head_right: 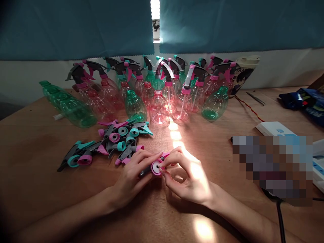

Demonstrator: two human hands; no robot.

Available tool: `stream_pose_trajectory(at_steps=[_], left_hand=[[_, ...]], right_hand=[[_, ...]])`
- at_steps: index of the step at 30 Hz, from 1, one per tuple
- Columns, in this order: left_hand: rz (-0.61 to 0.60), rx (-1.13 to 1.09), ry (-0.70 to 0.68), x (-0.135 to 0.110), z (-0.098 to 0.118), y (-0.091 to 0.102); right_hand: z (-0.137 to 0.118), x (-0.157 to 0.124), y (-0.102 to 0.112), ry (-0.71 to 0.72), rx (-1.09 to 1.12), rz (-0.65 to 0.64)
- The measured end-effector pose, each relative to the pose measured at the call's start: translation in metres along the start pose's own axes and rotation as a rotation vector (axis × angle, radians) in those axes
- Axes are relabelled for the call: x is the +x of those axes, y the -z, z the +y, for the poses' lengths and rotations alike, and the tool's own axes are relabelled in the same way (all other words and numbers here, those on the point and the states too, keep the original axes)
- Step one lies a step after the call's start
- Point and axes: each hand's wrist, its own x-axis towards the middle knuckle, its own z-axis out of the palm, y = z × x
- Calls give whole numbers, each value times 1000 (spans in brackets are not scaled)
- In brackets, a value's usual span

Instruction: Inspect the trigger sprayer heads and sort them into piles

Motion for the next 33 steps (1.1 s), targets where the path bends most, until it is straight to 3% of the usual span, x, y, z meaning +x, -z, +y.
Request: stream_pose_trajectory(at_steps=[9, 21, 28, 33], left_hand=[[24, 133, -38, 1, 0, -2], [75, 155, -86, 1, -2, -9], [-8, 159, -77, 4, 6, -2], [15, 142, -92, 3, 1, -3]], right_hand=[[2, 0, 1, 14, -68, -38], [3, -3, -3, -8, -36, -14], [-1, -6, -8, 40, -55, 36], [3, -1, -6, 81, -32, 45]])
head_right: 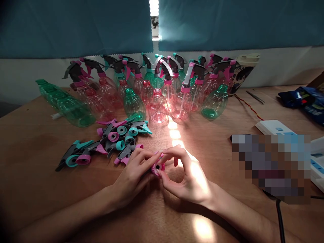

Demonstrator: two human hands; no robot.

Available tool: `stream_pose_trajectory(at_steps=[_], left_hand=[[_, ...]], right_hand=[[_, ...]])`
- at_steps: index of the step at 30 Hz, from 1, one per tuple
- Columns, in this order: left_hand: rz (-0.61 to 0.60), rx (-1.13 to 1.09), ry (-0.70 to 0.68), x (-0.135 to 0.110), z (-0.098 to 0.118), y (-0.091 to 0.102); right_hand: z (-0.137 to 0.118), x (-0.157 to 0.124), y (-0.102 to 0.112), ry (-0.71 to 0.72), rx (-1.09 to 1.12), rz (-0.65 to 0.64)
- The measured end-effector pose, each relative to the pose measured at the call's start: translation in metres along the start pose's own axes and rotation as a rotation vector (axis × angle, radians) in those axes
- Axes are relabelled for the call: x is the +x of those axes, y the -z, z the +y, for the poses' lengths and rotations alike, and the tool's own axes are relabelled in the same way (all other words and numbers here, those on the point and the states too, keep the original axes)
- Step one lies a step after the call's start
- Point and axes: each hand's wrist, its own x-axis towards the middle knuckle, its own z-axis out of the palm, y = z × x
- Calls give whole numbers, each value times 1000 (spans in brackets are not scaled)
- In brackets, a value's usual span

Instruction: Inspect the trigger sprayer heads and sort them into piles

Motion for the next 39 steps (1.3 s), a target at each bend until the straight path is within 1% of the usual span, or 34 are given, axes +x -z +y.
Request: stream_pose_trajectory(at_steps=[4, 9, 12, 17, 22, 25, 28, 31, 34, 37, 39], left_hand=[[21, -19, -23, -1, -1, -1], [9, -90, 31, -1, 1, 3], [31, -124, 50, -1, 1, 4], [48, -139, 34, -2, 1, 3], [31, -116, 26, 1, 2, 9], [16, -178, 47, 3, 3, 11], [34, -265, 78, 3, 1, 10], [69, -328, 115, 2, -1, 7], [89, -375, 129, 2, -1, 6], [109, -391, 153, 2, 2, 6], [127, -393, 175, 2, 4, 5]], right_hand=[[4, -1, 2, 64, 9, 7], [3, -1, 5, 44, 6, -30], [1, 1, 6, 19, -15, -67], [-3, 3, 11, 5, -84, -126], [-2, 7, 21, 42, -175, -237], [1, 8, 27, 87, -187, -258], [3, 5, 25, 146, -188, -197], [1, -1, 16, 135, -147, -94], [-2, -6, 5, 38, -57, 1], [-6, -9, -4, -111, 12, 114], [-7, -9, -8, -186, 65, 152]])
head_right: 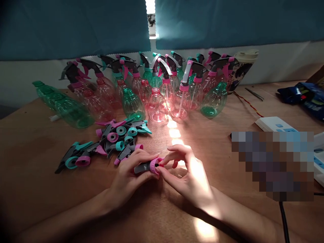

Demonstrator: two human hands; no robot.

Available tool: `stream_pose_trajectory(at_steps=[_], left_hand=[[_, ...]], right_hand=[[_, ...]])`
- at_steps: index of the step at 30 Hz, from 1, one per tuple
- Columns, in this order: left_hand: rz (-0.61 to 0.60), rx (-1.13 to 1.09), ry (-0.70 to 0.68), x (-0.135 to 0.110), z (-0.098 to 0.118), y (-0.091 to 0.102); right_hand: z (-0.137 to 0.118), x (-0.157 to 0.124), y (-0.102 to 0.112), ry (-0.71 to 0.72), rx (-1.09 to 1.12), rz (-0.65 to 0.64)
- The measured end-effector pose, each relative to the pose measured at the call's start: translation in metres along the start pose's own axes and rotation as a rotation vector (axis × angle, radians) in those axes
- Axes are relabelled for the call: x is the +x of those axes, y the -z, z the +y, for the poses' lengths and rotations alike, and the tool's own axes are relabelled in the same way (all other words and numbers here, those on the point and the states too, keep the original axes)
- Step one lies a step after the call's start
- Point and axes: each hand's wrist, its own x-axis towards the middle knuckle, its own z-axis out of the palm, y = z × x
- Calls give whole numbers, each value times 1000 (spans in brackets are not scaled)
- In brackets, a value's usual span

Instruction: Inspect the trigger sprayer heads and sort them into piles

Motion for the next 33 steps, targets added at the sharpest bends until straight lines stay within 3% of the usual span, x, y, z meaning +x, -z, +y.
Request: stream_pose_trajectory(at_steps=[3, 11, 18, 23, 33], left_hand=[[12, 12, 17, -2, 2, -2], [-16, -20, 123, -5, 9, -1], [-9, 12, 97, -6, 6, -2], [36, 48, 69, -12, -2, -4], [41, 162, -15, -9, 6, 1]], right_hand=[[0, 1, 0, -18, 55, -18], [5, 7, 9, 137, 111, 5], [2, 11, 11, 349, -119, -185], [2, 6, 10, 266, -193, -248], [1, 11, 17, 129, -211, -103]])
